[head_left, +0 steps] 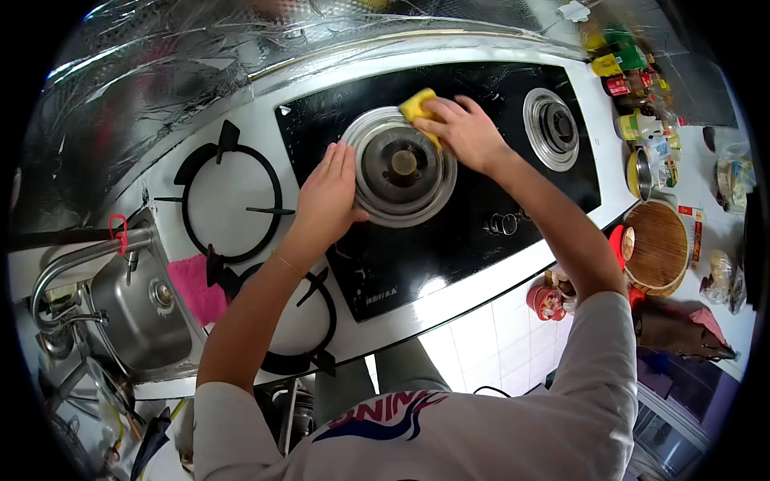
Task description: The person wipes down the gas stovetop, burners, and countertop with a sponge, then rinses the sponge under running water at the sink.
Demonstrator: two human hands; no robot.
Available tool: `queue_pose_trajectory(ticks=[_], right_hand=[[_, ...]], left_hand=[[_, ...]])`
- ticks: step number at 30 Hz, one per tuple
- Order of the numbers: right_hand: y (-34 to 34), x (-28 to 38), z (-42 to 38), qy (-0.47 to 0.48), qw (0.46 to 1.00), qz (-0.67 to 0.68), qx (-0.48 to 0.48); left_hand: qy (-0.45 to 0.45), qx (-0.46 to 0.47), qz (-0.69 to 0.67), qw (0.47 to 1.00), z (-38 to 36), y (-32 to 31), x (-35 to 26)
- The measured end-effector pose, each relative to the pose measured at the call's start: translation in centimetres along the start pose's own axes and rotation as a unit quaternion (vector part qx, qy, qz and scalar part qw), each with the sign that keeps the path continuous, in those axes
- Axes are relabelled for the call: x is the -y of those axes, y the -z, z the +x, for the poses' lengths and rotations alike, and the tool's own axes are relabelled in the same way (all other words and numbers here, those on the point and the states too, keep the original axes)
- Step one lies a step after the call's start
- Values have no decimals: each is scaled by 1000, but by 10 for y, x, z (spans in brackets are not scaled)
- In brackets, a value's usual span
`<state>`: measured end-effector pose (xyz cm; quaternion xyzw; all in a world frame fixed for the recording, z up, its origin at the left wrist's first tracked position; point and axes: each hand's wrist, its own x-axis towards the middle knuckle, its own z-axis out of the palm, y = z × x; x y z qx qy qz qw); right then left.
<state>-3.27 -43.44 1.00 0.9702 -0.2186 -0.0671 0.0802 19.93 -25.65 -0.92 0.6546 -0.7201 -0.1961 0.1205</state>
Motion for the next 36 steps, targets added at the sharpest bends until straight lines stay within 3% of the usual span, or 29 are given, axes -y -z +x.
queue_pose_trajectory(ticks=[5,7,8,17,21,23,27,35,36], right_hand=[[-3,-7,18,75,996,27,-39],[-9,-1,-5,-33,996,87,-16],[-16,1,-20,-45,992,108,-57],[2,95,-82,-168,965,174,-104],[10,135,-78,-210,955,173,-118],[14,151,-74,-223,950,186,-110],[13,180,-64,-236,939,204,-145],[19,231,-2,-310,921,211,-109],[18,234,7,-308,918,210,-137]], left_hand=[[-1,8,11,1000,2,0,-1],[-2,8,15,1000,2,-1,0],[-3,7,19,1000,2,-1,0],[6,10,17,1000,1,1,0],[-14,29,22,999,3,4,8],[-35,-12,30,999,3,3,14],[-23,37,8,999,8,10,15],[-40,32,-1,999,11,9,26],[-41,32,0,999,10,11,25]])
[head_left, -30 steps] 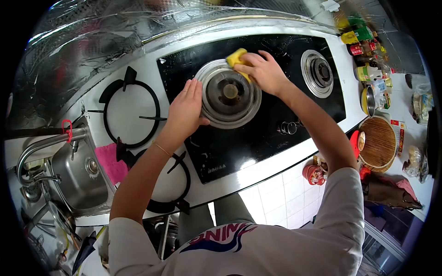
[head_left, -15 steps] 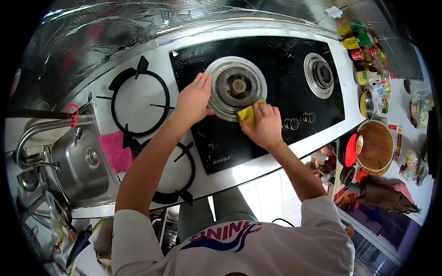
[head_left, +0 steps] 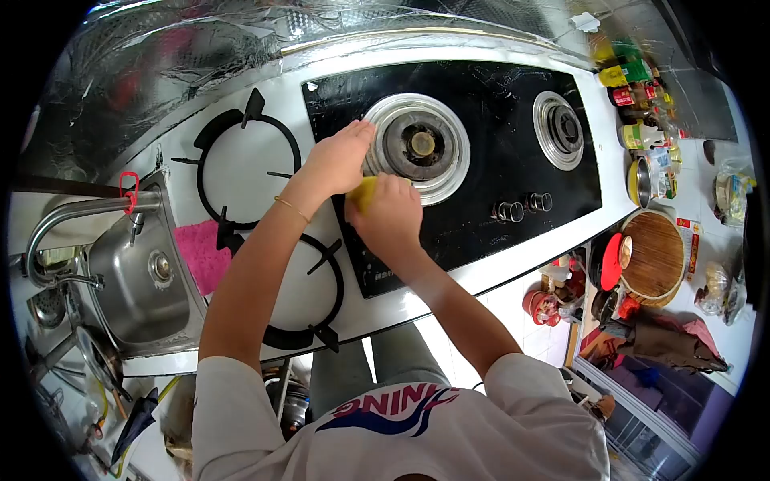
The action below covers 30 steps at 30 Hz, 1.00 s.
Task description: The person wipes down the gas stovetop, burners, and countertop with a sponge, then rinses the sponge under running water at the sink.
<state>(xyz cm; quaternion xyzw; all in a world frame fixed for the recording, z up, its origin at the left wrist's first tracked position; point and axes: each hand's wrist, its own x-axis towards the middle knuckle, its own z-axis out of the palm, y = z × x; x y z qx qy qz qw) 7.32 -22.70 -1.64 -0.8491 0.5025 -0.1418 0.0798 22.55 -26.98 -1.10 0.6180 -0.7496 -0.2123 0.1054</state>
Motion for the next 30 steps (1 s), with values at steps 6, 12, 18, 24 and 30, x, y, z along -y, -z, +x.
queue_pose_trajectory(ticks=[6,12,18,24,30], right_hand=[[-7,7,3,-34,999,5,-22],[15,-27,-31,-29,998,-43,21],[27,-47,-37,11,1000,-28,8],[5,-17,-10,1,1000,-30,8],[12,-19,-8,-19,996,-74,40]], left_hand=[[46,43,-40,997,-1,13,-7],[35,11,3,999,-7,3,-11],[10,7,33,999,-10,0,-6],[29,23,44,998,-11,2,-14],[24,26,62,997,-9,1,-13]])
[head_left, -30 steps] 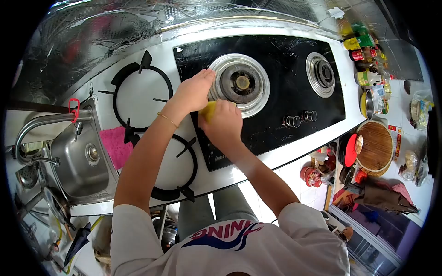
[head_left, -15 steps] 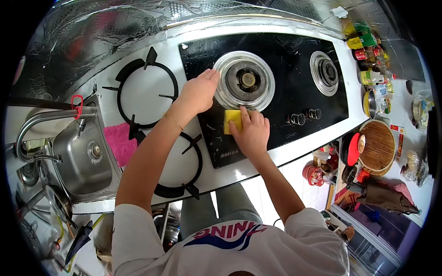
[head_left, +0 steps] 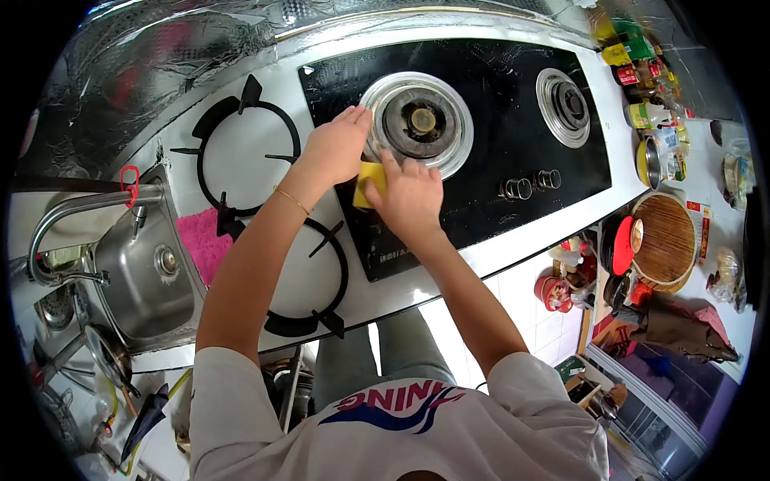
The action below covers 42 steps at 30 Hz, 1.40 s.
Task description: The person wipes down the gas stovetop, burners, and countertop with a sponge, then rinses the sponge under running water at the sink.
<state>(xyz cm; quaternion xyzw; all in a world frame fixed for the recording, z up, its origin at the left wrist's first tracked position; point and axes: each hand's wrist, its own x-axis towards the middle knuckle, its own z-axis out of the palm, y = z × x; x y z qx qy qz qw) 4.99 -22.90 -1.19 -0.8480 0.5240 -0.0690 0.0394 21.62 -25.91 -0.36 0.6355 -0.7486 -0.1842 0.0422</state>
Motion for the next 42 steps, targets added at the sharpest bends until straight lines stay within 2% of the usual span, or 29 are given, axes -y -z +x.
queue_pose_trajectory(ticks=[3,8,13,16,25,31,33,34,35,36,37,38,42], right_hand=[[5,-18,-16,-14,999,14,39],[3,-13,-5,28,999,17,13],[5,0,13,-8,997,11,69],[13,-13,-6,-14,994,-6,108],[3,-2,9,-9,997,37,73],[18,-20,-17,-38,991,38,123],[10,-29,-31,-10,997,79,18],[23,-24,-37,-46,993,95,60],[27,-21,-43,-46,993,96,59],[28,-18,-49,-2,993,120,-19],[28,-17,-52,42,984,144,-96],[22,-13,-55,37,983,166,-65],[-5,-26,-52,42,980,182,-67]], left_hand=[[0,2,18,1000,-1,1,0],[-7,-11,13,1000,-3,-3,1],[6,-11,14,1000,-3,-3,-2],[0,-11,-9,1000,-2,-2,1],[3,-6,-17,1000,-3,0,1],[-12,1,-12,1000,-6,3,2],[-12,-2,-33,999,-12,7,1],[-11,-5,-54,998,-16,9,1],[-10,-7,-76,997,-19,10,-1],[-10,-5,-76,997,-23,9,0],[-44,-44,-64,996,-27,7,1],[-79,-82,-53,992,-31,5,0],[-116,-85,-50,988,-37,3,-8]])
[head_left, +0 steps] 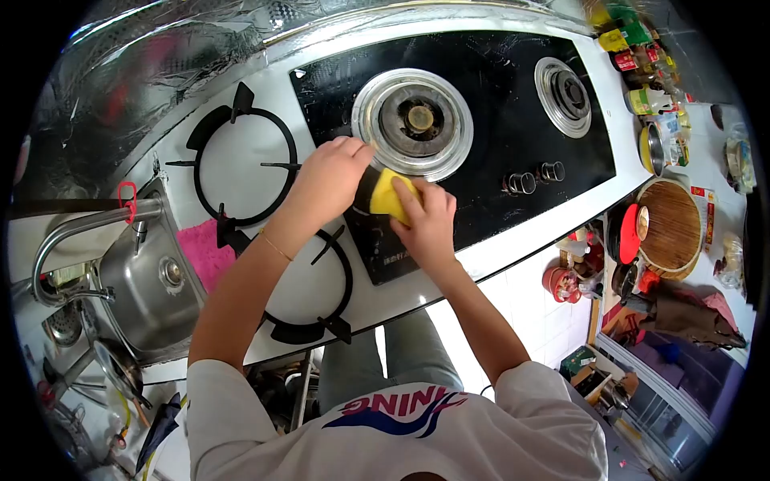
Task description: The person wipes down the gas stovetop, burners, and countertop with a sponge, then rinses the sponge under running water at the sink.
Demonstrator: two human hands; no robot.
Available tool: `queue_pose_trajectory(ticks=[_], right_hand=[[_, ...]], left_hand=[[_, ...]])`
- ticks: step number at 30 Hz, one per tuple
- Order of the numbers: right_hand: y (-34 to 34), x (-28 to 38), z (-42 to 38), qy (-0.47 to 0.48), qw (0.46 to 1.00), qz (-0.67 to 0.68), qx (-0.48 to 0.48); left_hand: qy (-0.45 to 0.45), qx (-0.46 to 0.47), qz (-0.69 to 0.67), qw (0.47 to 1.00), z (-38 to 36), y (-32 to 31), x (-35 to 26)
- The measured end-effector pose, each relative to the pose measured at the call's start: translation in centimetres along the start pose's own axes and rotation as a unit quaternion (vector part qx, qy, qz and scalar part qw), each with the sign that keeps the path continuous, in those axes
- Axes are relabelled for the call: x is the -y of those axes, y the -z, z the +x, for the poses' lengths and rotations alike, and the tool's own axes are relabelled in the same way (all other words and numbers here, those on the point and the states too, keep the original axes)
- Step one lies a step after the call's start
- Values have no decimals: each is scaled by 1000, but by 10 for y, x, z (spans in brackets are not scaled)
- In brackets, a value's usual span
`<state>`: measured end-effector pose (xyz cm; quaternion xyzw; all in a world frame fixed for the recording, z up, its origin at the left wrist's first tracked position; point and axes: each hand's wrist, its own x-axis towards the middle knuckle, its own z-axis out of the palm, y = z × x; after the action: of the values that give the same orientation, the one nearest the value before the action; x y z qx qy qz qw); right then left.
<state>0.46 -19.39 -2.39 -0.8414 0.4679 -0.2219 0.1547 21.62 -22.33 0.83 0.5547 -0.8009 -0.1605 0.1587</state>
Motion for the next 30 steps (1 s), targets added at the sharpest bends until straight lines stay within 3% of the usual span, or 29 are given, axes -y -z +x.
queue_pose_trajectory(ticks=[5,8,11,14,18,27,30], right_hand=[[26,-25,11,11,998,-37,-56],[21,-35,20,6,999,-42,-31],[14,-25,30,20,998,-45,-38],[-2,-5,44,-24,997,-57,-48],[-28,26,50,-37,983,-160,-78],[18,-3,28,-64,979,-190,25],[2,1,31,-58,982,-180,-2]], left_hand=[[-29,-12,-3,999,3,-1,-1],[-32,-22,-4,999,4,-3,1],[-23,-27,-11,999,5,-3,1],[-9,-36,-24,999,9,4,3],[14,-49,-33,998,14,13,6],[13,-55,-19,998,9,22,15],[19,-68,-21,997,5,23,19]])
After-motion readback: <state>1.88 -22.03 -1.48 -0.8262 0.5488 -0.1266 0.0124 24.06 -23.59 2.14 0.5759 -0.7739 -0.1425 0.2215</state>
